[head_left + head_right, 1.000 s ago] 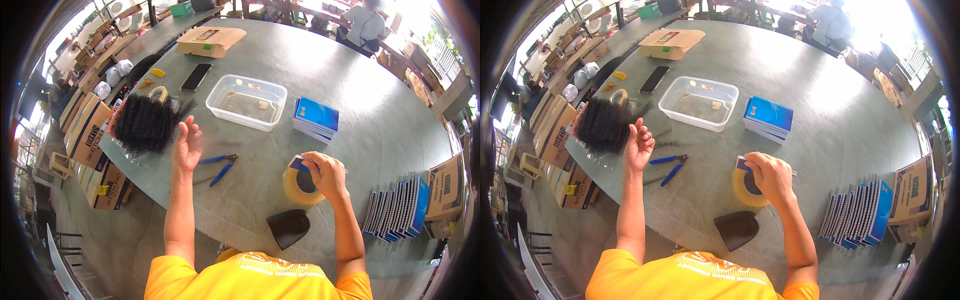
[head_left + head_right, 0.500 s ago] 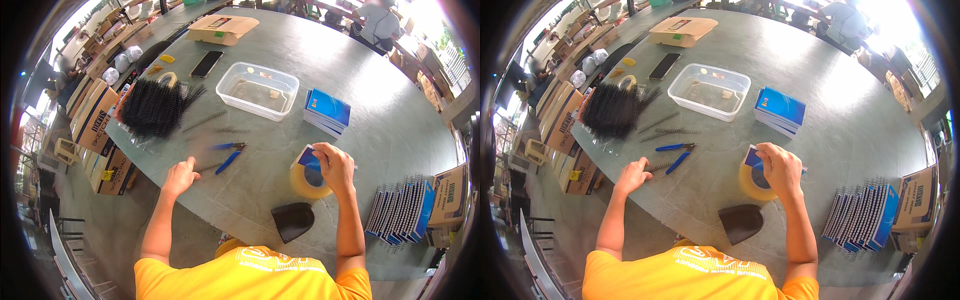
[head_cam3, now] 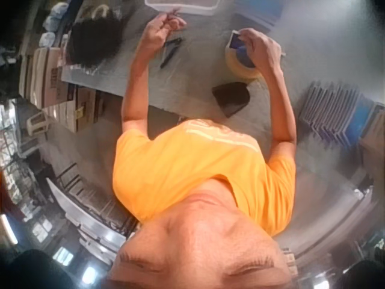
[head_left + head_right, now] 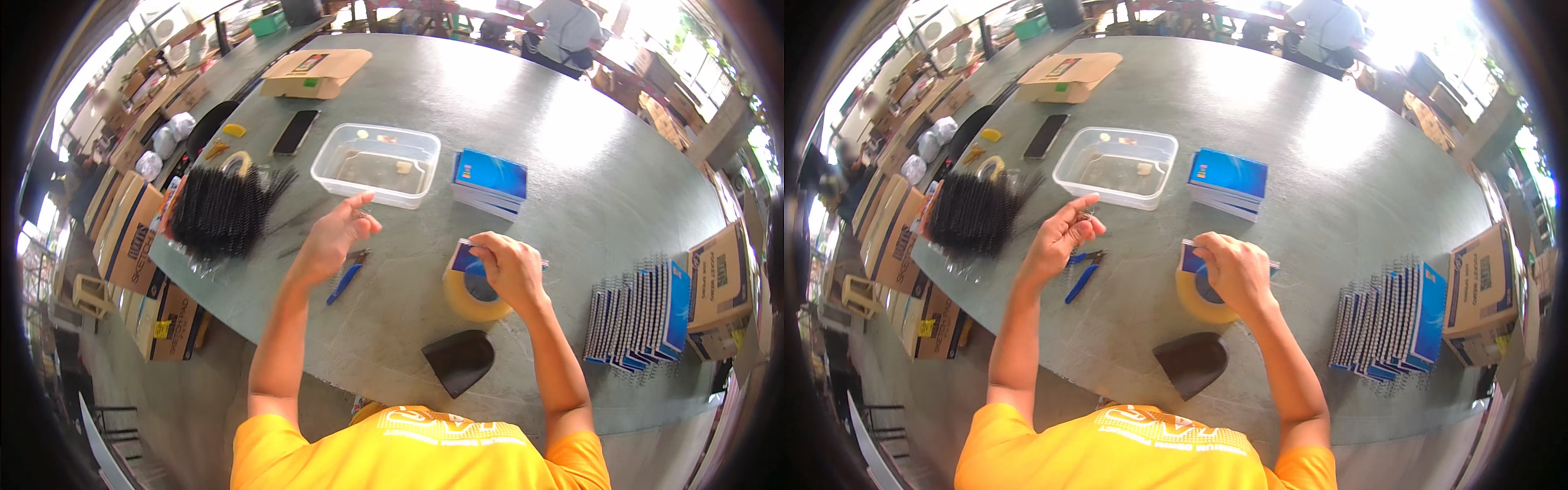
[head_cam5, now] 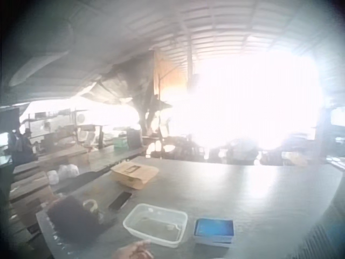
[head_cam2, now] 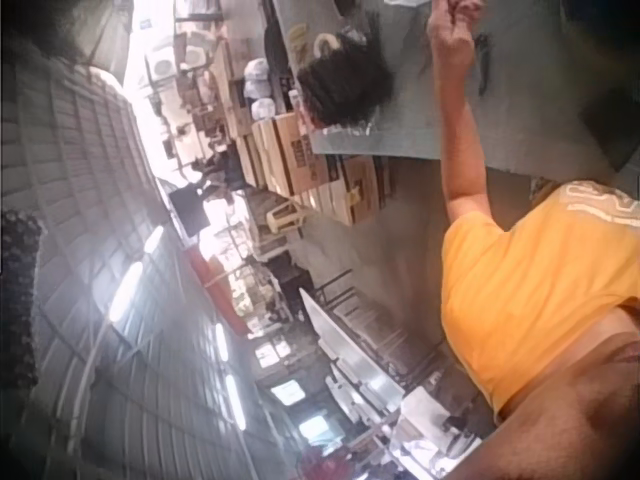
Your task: The person binds notebooks by threading plastic coils through pre-punched holes, cutting the excess coil with pliers, and stacking the finished notebooks.
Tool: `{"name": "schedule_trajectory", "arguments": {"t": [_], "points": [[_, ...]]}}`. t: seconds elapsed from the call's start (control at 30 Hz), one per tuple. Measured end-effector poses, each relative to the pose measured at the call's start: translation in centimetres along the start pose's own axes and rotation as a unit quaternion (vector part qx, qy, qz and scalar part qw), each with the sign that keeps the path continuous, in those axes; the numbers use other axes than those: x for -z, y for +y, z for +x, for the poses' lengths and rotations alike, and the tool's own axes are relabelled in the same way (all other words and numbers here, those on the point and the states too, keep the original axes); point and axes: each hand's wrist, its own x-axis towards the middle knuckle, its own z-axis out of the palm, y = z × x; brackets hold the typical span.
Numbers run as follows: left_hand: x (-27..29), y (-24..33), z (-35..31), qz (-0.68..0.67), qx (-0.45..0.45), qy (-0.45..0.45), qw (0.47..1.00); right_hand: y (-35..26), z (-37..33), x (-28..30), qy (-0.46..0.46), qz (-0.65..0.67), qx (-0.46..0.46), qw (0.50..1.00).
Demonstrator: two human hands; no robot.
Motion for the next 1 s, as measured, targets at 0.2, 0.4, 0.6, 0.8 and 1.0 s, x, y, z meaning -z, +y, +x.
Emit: {"name": "schedule_trajectory", "arguments": {"t": [0.2,0.4,0.6,0.8,1.0], "points": [[-4.1,0.1,1.0,-0.244,-0.052,0.012,0.968,-0.6,-0.3,0.1,0.0,0.001,0.023,1.0],[-4.9,-0.9,1.9,-0.304,-0.091,-0.042,0.947,-0.6,-0.5,0.0,0.009,0.012,0.008,1.0],[-5.7,0.6,0.9,-0.224,-0.005,-0.118,0.967,-0.7,-0.5,0.3,-0.026,0.02,-0.013,0.999],[-8.6,0.2,-0.3,-0.042,-0.012,-0.075,0.996,-0.5,-0.3,0.3,-0.028,0.033,-0.014,0.999],[-9.4,1.0,-0.7,0.048,-0.002,-0.028,0.998,-0.5,-0.3,0.0,-0.035,0.024,-0.01,0.999]]}}
